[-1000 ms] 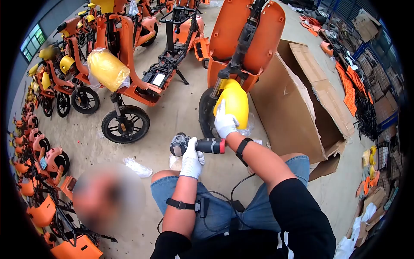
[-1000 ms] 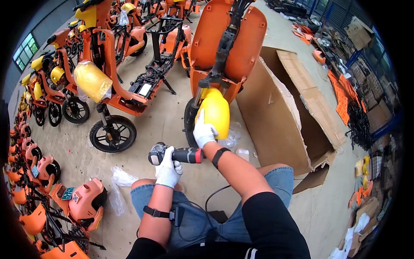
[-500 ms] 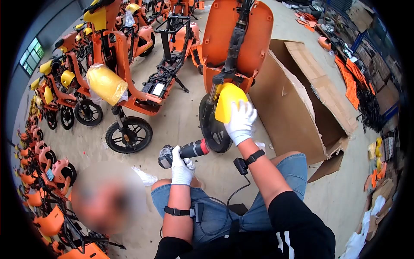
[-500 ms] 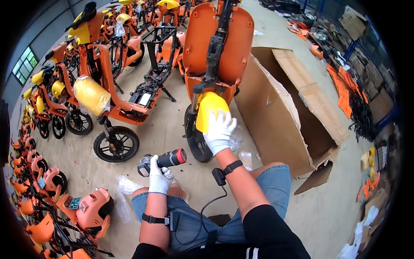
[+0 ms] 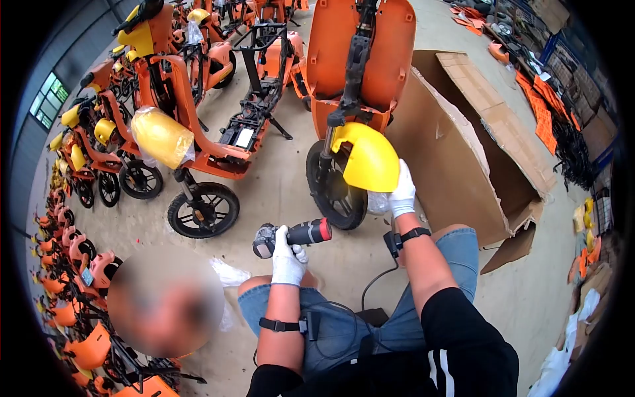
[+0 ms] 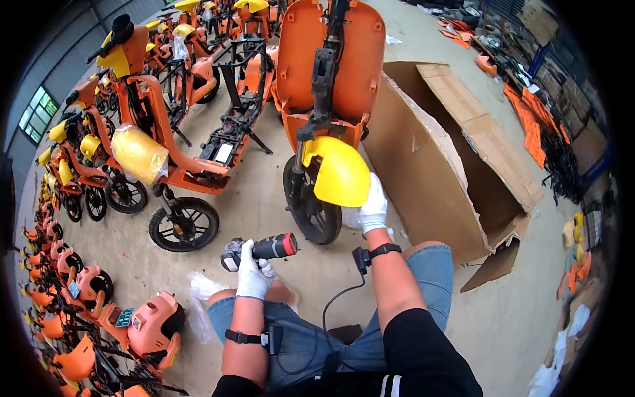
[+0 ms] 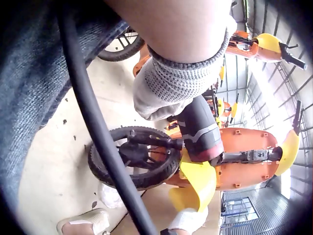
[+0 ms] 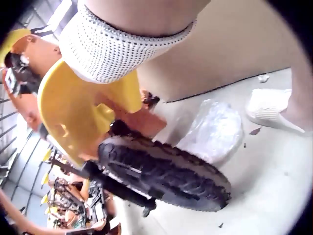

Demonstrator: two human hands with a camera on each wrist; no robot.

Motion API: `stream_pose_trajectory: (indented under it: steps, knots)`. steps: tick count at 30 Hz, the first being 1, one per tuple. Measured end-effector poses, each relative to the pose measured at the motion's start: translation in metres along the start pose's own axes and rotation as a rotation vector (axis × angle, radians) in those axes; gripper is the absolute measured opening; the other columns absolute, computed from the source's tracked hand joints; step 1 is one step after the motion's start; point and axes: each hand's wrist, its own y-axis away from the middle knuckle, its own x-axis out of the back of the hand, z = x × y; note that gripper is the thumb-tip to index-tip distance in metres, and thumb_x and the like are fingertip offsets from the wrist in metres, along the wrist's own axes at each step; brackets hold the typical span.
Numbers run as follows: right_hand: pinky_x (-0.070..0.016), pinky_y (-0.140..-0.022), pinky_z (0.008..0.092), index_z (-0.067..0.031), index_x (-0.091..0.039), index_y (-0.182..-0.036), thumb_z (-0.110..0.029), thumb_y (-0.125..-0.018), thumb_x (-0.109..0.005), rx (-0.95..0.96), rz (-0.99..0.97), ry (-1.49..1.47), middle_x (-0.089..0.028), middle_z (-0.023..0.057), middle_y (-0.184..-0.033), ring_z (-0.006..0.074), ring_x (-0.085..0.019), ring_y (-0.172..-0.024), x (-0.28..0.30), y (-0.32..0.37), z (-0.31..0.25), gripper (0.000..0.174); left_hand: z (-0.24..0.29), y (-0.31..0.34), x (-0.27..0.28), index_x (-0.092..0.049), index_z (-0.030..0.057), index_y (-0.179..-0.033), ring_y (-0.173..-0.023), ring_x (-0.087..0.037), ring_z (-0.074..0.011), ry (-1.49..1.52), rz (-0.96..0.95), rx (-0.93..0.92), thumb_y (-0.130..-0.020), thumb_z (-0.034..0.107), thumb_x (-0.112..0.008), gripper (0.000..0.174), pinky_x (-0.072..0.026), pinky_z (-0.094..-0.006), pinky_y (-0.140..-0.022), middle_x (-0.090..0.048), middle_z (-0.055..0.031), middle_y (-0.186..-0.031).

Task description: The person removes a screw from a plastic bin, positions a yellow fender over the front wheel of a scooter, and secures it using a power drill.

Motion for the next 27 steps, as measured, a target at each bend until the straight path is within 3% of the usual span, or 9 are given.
stream_pose_trajectory:
  steps: [4, 8, 14, 17, 19, 23, 25, 26, 27]
  knots:
    - [-0.0533, -0.09, 0.04, -0.0137, -0.052, -0.135, -0.022, -0.091, -0.062, -0.439, -0.052, -0.58, -0.068, 0.0189, -0.114, 0.0362, -0.065, -0.104, -0.048, 0.009, 0.084, 0.046, -0.003, -0.001, 0.003, -0.05, 0.0175, -0.075, -0.034, -0.033, -0.0139, -0.026, -0.03, -0.016, -0.086, 0.055, -0.063, 0.041, -0.0283, -0.0281, -0.036, -0.036, 0.0039, -0.044]
    - [-0.0541, -0.087, 0.0407, -0.012, -0.052, -0.133, -0.021, -0.088, -0.065, -0.269, -0.142, -0.168, -0.062, 0.0194, -0.125, 0.0354, -0.066, -0.102, -0.024, 0.009, 0.067, 0.048, -0.004, 0.002, -0.004, -0.05, 0.0189, -0.078, -0.034, -0.034, -0.0143, -0.058, 0.061, 0.006, -0.087, 0.053, -0.062, 0.037, -0.0282, -0.0282, -0.036, -0.038, 0.0034, -0.045]
    - [-0.0556, -0.078, 0.046, -0.0128, -0.007, -0.156, -0.021, -0.09, -0.059, -0.013, -0.344, 0.05, -0.039, 0.0188, -0.151, 0.0415, -0.064, -0.098, -0.039, 0.032, 0.058, 0.085, -0.01, -0.001, -0.009, -0.051, 0.0199, -0.081, -0.034, -0.036, -0.0143, -0.069, 0.068, -0.014, -0.087, 0.05, -0.065, 0.034, -0.03, -0.0276, -0.036, -0.039, 0.0029, -0.045]
    - [-0.0553, -0.081, 0.0402, -0.0104, -0.018, -0.153, -0.028, -0.094, -0.057, 0.136, -0.105, 0.008, -0.046, 0.0141, -0.147, 0.0343, -0.066, -0.098, -0.054, 0.042, 0.034, 0.073, -0.013, 0.001, -0.008, -0.052, 0.0207, -0.081, -0.034, -0.037, -0.0147, -0.065, 0.087, -0.013, -0.086, 0.048, -0.067, 0.032, -0.0315, -0.0277, -0.035, -0.039, 0.0028, -0.045]
    - [-0.0533, -0.085, 0.0324, -0.01, -0.03, -0.148, -0.04, -0.1, -0.051, -0.383, -0.292, -0.987, -0.052, 0.009, -0.14, 0.0257, -0.065, -0.1, -0.07, 0.034, 0.031, 0.061, -0.013, 0.0, -0.009, -0.052, 0.0211, -0.081, -0.034, -0.038, -0.0149, -0.048, 0.079, -0.004, -0.085, 0.047, -0.069, 0.031, -0.0321, -0.0277, -0.035, -0.039, 0.0029, -0.045]
    - [-0.0501, -0.091, 0.0276, -0.0097, -0.038, -0.142, -0.05, -0.102, -0.043, -0.338, -0.335, -0.974, -0.055, 0.0053, -0.134, 0.021, -0.063, -0.102, -0.075, 0.025, 0.043, 0.057, -0.012, 0.004, -0.008, -0.052, 0.02, -0.079, -0.033, -0.037, -0.0153, -0.048, 0.044, 0.026, -0.085, 0.048, -0.069, 0.033, -0.0311, -0.0279, -0.035, -0.039, 0.0025, -0.044]
    - [-0.0503, -0.093, 0.0298, -0.006, -0.034, -0.144, -0.047, -0.099, -0.05, -0.724, -0.334, -1.459, -0.048, 0.0061, -0.143, 0.024, -0.064, -0.102, -0.066, 0.02, 0.038, 0.063, -0.012, 0.005, -0.009, -0.052, 0.0196, -0.078, -0.033, -0.037, -0.0155, -0.045, 0.023, 0.039, -0.085, 0.049, -0.069, 0.034, -0.0309, -0.0279, -0.035, -0.039, 0.0022, -0.044]
    - [-0.0503, -0.093, 0.0298, -0.006, -0.034, -0.144, -0.047, -0.099, -0.05, -0.717, -0.34, -1.455, -0.048, 0.0061, -0.143, 0.024, -0.064, -0.102, -0.062, 0.022, 0.035, 0.063, -0.012, 0.004, -0.008, -0.051, 0.0192, -0.076, -0.033, -0.037, -0.0155, -0.038, 0.001, 0.039, -0.085, 0.049, -0.069, 0.035, -0.0303, -0.0279, -0.035, -0.039, 0.0018, -0.044]
    - [-0.0495, -0.096, 0.031, -0.0042, -0.031, -0.145, -0.046, -0.095, -0.054, -0.411, -0.288, -0.759, -0.042, 0.009, -0.147, 0.0265, -0.062, -0.108, -0.066, 0.033, 0.041, 0.069, -0.012, 0.003, -0.008, -0.051, 0.0187, -0.075, -0.033, -0.036, -0.0155, -0.033, -0.02, 0.038, -0.085, 0.049, -0.069, 0.037, -0.0297, -0.0278, -0.034, -0.039, 0.0013, -0.044]
